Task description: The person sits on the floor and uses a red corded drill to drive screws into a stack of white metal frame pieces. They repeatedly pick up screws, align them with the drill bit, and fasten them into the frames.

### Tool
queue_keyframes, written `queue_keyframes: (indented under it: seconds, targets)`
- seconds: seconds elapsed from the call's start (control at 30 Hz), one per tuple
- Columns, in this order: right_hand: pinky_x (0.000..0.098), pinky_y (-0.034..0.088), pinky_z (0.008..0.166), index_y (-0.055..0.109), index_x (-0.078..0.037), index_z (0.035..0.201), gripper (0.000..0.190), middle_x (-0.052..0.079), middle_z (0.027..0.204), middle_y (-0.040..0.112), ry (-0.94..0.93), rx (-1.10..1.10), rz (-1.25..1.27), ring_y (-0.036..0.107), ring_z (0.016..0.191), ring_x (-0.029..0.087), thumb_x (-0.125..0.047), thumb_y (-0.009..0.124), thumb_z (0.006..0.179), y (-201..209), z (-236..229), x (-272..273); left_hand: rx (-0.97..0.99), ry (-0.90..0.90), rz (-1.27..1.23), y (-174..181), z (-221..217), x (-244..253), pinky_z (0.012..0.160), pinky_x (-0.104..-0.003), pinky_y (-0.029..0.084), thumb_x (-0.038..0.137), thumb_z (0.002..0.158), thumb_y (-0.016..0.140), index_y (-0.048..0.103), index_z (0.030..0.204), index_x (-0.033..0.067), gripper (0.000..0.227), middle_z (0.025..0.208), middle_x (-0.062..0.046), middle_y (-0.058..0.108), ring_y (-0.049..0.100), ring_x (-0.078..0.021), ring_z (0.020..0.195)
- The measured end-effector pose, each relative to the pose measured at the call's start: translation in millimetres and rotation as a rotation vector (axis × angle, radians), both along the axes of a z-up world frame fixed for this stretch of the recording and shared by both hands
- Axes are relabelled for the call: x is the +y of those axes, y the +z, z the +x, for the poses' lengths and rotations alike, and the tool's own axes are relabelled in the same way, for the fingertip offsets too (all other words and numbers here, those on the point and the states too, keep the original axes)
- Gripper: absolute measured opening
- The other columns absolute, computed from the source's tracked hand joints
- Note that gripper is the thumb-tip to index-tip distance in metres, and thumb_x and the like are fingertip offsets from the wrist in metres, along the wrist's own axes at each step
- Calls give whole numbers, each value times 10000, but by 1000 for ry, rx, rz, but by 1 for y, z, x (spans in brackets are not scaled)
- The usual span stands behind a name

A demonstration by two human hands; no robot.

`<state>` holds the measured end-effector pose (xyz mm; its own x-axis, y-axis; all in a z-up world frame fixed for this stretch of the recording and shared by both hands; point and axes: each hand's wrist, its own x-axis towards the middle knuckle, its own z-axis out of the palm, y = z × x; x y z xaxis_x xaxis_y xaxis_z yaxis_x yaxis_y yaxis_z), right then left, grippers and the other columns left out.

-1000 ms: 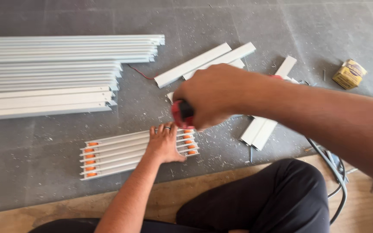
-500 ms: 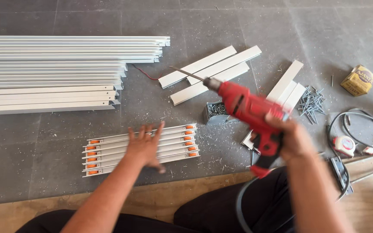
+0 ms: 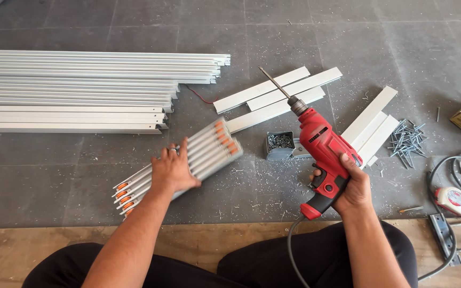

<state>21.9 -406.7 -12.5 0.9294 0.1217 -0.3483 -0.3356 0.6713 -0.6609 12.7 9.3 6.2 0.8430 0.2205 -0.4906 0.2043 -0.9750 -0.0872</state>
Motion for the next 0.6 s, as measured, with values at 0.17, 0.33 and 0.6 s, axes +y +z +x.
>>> queue_keyframes:
  seconds: [0.17, 0.33, 0.6]
  targets:
    - [488, 594, 741, 566, -33, 1360, 605, 185, 1030, 690, 13, 6, 4, 691, 771, 289, -352, 746, 879, 0, 2, 3, -155, 229, -31, 17, 29, 9, 1085, -647, 424, 610, 536, 943, 76, 1657, 161, 1486, 1599, -231, 344, 378, -389, 1452]
    - [486, 585, 739, 575, -19, 1356, 592, 201, 1021, 683, 29, -10, 5, 687, 765, 296, -354, 747, 900, 1, 6, 7, -277, 665, -129, 37, 58, 14, 1082, -686, 402, 606, 610, 911, 51, 1639, 83, 1439, 1585, -263, 339, 362, -398, 1457]
    - [497, 588, 749, 566, -36, 1369, 595, 159, 1067, 681, 53, -50, 59, 679, 764, 289, -339, 757, 894, 7, 6, 7, -310, 1541, -300, 12, 14, 19, 1112, -583, 429, 642, 629, 876, -49, 1613, -27, 1507, 1577, -346, 285, 412, -463, 1412]
